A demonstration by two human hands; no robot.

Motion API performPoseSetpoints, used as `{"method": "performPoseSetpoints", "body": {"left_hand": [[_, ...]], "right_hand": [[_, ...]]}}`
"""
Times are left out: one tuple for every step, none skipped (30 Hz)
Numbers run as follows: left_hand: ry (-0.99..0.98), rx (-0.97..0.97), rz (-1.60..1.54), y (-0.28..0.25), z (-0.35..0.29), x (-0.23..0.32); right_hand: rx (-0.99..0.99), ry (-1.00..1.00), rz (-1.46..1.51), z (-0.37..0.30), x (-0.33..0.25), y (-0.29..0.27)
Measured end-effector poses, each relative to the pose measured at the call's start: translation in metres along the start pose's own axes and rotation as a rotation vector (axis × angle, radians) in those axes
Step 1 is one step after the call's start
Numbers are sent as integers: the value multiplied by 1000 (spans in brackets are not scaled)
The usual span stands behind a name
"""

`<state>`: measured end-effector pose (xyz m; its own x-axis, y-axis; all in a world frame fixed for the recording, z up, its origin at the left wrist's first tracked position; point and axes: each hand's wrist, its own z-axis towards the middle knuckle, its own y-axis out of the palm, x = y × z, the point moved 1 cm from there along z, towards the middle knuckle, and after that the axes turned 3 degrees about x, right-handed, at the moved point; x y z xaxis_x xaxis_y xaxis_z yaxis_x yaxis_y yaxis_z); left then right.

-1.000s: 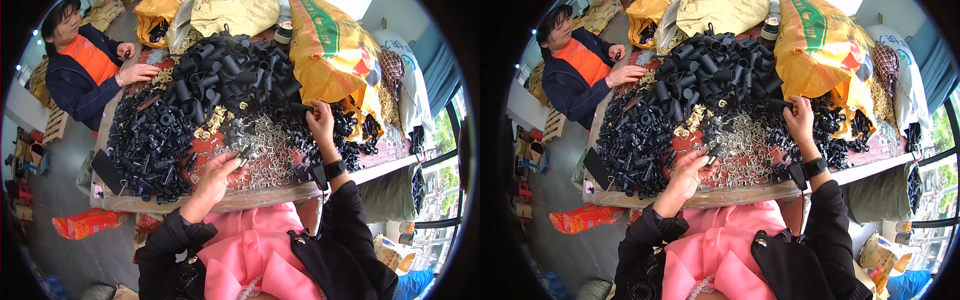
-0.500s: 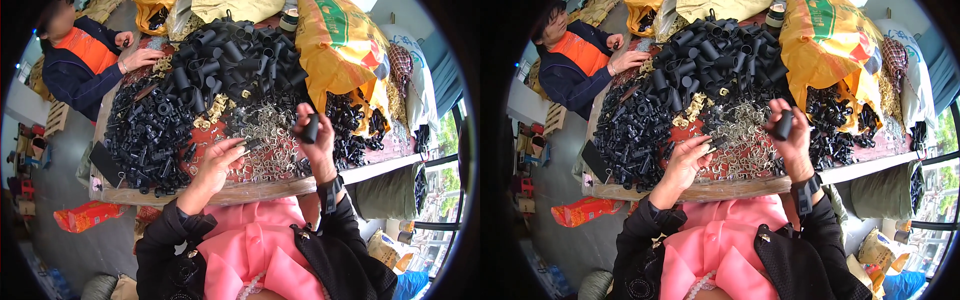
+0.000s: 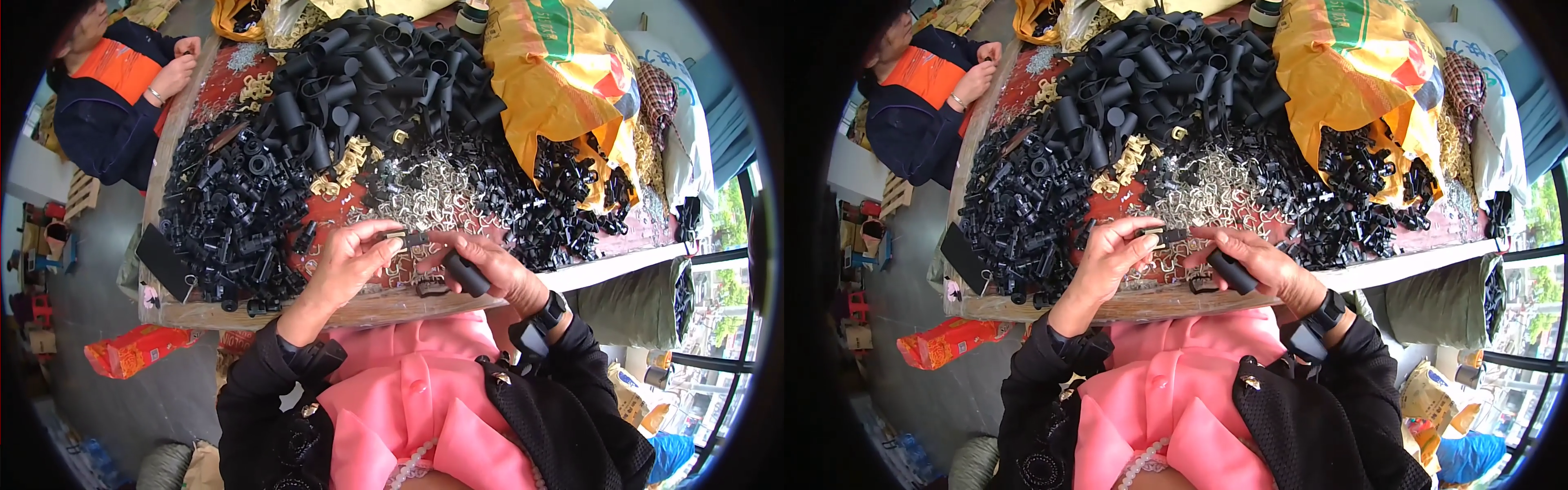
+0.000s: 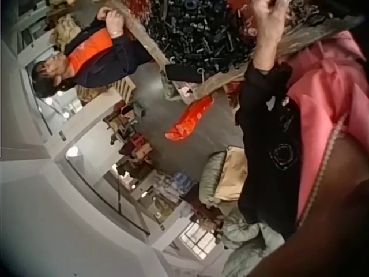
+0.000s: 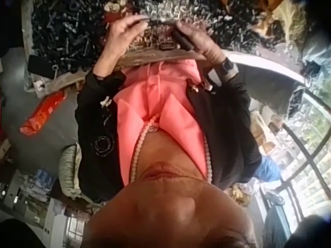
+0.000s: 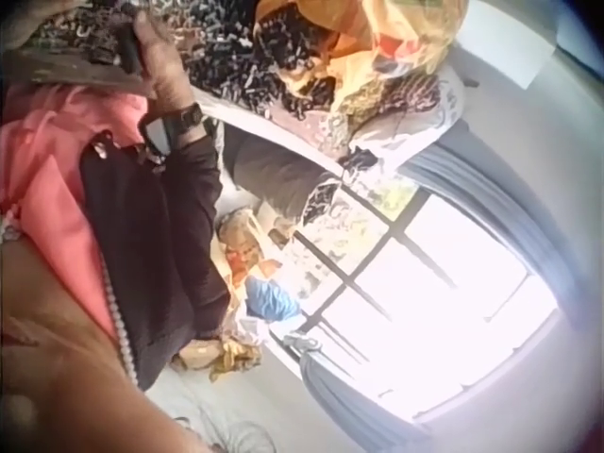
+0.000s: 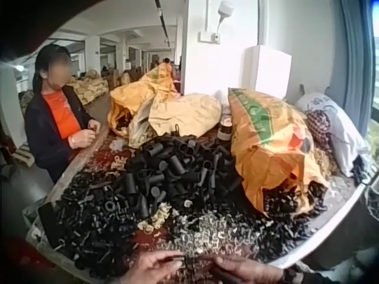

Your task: The person assembles components by hand, picking up a black plastic part and a metal clip, fitting the clip into the part, and then sliding a smaller black piece into the assembly before placing it into a bag.

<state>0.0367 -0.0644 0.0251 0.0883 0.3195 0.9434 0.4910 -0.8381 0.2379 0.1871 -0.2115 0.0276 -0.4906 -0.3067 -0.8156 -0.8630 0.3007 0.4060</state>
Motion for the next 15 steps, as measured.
{"method": "performPoseSetpoints", "body": {"left_hand": [[-3,-7,37,2,-1,1],[-9,-11,37,5,-3,1],[-10,-30,23,10,-4,2],[-11,-50,9,14,-5,2],[-12,-70,-5,17,-6,2],[-20,-73,-5,18,-7,1],[-26,-82,-1,17,-7,1],[-33,-91,2,17,-7,1],[-39,-101,6,17,-7,1],[-45,-102,6,18,-7,0],[-52,-114,22,19,-7,-1],[-57,-125,37,20,-8,-1],[-63,-136,52,21,-8,-1],[-67,-137,52,21,-8,-3],[-58,-126,43,22,-7,-4]], "right_hand": [[-33,-23,-202,0,-7,0],[-66,-47,-401,-1,-13,1],[-62,-44,-395,-1,-16,2],[-55,-154,-568,0,-20,5],[-48,-265,-741,2,-23,8],[-41,-376,-913,2,-25,11],[-40,-373,-909,2,-28,14],[-29,-400,-937,2,-30,16],[-17,-428,-966,1,-32,18],[-5,-455,-994,1,-33,20],[-3,-452,-990,0,-33,21],[22,-453,-1007,0,-33,22],[48,-454,-1024,0,-33,22],[74,-454,-1040,1,-32,23],[75,-451,-1037,2,-31,24]]}}
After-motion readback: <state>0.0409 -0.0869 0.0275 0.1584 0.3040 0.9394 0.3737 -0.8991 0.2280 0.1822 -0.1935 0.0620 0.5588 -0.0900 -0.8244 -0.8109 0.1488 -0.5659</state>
